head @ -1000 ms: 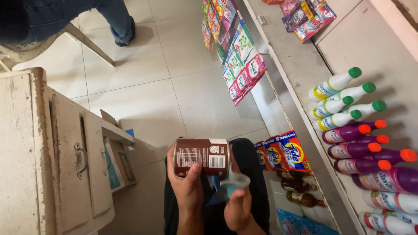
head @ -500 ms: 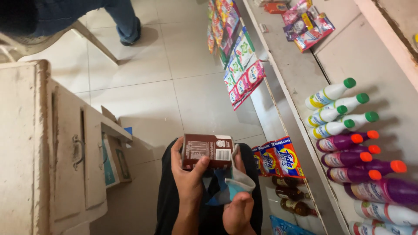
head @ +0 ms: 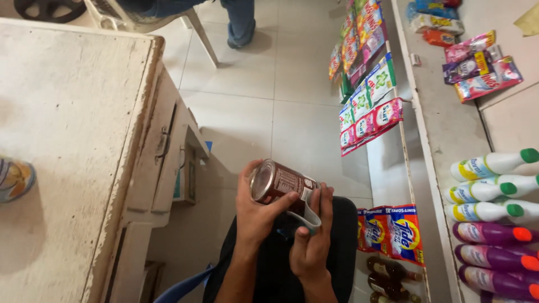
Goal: Wiping canned goods with a cloth to clean them before placing them on a shelf.
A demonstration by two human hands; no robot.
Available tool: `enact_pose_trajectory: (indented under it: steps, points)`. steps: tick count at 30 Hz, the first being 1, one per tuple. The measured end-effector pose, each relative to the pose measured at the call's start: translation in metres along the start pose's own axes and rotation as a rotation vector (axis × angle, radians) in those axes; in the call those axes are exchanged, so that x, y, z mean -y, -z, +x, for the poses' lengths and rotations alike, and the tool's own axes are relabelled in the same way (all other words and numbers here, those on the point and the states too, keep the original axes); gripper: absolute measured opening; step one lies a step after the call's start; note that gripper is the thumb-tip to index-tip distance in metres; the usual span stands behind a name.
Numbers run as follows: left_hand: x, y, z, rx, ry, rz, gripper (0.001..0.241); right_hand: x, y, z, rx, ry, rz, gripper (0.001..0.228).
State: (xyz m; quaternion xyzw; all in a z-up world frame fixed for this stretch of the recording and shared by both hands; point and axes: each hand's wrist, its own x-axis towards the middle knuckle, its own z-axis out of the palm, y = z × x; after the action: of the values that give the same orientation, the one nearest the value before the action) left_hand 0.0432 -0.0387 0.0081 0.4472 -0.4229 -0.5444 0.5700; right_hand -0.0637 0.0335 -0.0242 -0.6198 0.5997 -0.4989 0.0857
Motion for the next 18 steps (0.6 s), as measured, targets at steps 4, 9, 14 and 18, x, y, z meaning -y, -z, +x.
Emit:
enact_pose_trajectory:
  steps: [4,9,14,18]
  points:
    - [-0.004,0.010,-0.003,-0.013,0.001,-0.083,0.097,0.013,0.005,0.004,0.053,0.061,0.000,0.071]
    - [-0.014,0.020,-0.004,-0.027,-0.081,0.171,0.108,0.024,0.011,0.021,0.190,0.121,-0.006,0.067]
    - [-0.009,0.027,-0.006,0.033,-0.205,0.132,0.107,0.034,0.013,0.041,0.310,-0.141,0.376,0.085]
    - [-0.007,0.026,-0.009,0.075,-0.264,0.011,0.107,0.020,0.009,0.041,0.317,-0.224,0.664,0.088]
